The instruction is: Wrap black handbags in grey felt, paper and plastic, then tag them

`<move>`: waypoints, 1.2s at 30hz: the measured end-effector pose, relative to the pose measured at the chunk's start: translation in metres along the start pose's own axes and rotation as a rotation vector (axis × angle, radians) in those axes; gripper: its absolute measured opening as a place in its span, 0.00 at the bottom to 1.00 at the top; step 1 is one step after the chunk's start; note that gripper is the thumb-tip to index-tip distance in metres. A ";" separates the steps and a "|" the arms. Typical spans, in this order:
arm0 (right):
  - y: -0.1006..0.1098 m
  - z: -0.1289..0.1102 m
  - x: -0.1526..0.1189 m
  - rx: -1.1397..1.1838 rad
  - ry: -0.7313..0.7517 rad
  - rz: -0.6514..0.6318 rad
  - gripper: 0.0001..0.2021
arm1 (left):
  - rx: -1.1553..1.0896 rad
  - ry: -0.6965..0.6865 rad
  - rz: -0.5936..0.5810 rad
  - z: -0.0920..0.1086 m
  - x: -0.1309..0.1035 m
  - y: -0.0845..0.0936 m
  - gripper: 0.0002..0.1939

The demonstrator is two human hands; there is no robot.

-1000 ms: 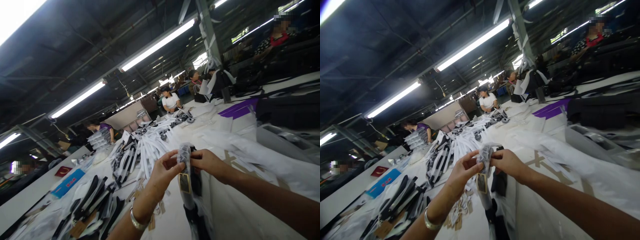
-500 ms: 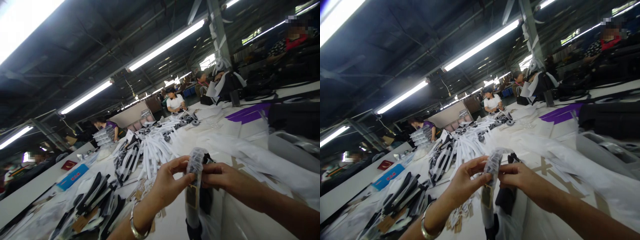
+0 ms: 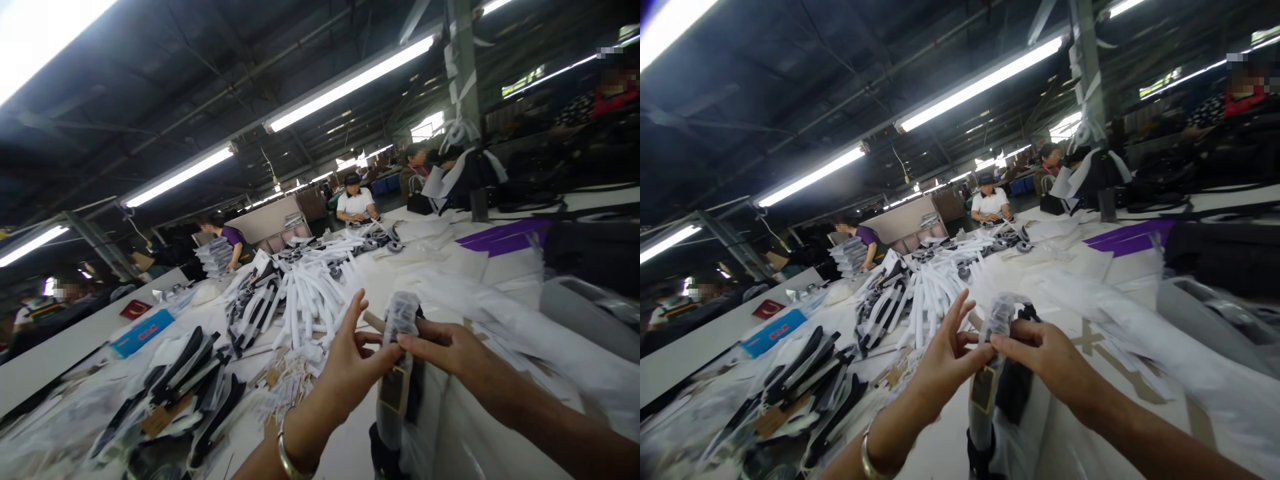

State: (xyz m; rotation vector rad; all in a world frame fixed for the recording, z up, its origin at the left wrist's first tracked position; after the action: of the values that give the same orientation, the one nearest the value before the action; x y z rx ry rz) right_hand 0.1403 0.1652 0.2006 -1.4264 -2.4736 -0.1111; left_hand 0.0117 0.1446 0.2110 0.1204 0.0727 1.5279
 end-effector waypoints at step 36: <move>-0.012 0.027 -0.019 0.143 0.087 0.248 0.20 | 0.342 -0.307 0.332 0.034 -0.039 0.008 0.06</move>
State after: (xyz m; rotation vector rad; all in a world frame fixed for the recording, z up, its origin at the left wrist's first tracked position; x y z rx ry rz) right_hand 0.1334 0.1491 0.1707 -1.6139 -2.1685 0.0529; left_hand 0.0067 0.1053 0.2446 0.6653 0.0706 1.7987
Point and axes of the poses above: each hand's wrist, its own x-axis towards the middle knuckle, its own y-axis out of the back of the hand, z = x × y, the point moved 10 cm from there along x, towards the middle knuckle, and after that the axes turned 8 degrees about y, right-handed, at the moved point
